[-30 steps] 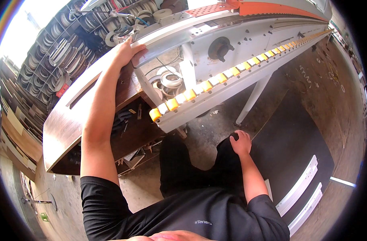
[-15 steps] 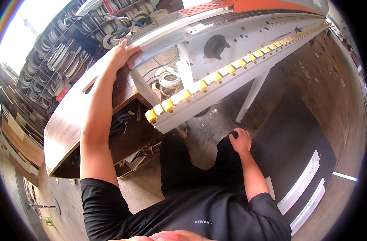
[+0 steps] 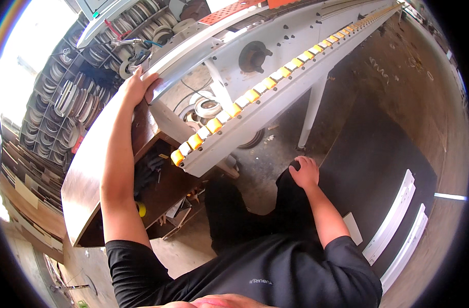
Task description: The person repeatedly picks up long white plastic strips from a pile on the floor and feeds them one by one into a processing machine. The person handles the strips by hand, placing them onto the machine's conveyor rollers to be processed.
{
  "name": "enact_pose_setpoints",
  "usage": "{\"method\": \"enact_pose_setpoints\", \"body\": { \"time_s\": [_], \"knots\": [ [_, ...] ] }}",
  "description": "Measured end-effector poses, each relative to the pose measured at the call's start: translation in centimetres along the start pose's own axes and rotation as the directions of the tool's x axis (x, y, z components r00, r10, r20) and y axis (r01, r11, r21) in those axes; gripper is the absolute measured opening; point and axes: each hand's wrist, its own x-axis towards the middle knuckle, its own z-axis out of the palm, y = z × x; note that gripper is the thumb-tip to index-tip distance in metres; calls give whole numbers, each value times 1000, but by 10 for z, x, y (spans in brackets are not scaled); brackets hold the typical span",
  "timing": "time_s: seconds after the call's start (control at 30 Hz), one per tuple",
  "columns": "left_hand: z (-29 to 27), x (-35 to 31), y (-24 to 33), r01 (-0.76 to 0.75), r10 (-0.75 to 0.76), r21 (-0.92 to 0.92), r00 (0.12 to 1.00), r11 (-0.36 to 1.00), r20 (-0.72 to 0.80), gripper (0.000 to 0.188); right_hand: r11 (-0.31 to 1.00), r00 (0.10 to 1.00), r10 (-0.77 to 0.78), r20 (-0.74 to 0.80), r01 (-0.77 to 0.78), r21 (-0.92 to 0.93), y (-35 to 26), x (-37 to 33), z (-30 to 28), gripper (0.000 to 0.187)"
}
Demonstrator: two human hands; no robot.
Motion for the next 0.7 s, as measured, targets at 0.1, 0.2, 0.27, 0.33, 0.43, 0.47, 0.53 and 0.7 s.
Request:
{"method": "enact_pose_setpoints", "body": {
  "time_s": [0.1,0.2,0.27,0.33,0.43,0.47,0.53,0.7],
  "knots": [
    [14,5,-4,-24,48,170,989,985,-137,88,1000,1000,-13,-14,13,4,1,0,1,42],
    [22,14,7,-75,143,290,964,954,-223,90,1000,1000,-20,-22,20,16,2,0,2,42],
    [23,24,25,-112,174,276,962,955,-210,91,1000,1000,-20,-21,20,22,3,-1,2,42],
    [25,34,39,-151,187,203,966,968,-176,91,999,1000,-21,-18,21,26,3,-2,2,43],
    [31,52,55,-173,196,144,967,974,-164,91,999,1000,-21,3,21,44,3,0,1,43],
    [32,57,63,-178,199,133,966,975,-163,91,999,998,-10,63,7,40,1,0,-5,47],
    [32,68,79,-206,217,92,966,974,-141,89,998,998,-8,67,4,56,4,1,-4,48],
    [43,92,125,-290,294,46,938,956,-185,79,993,990,-71,118,60,99,21,-10,-12,56]
  ]
}}
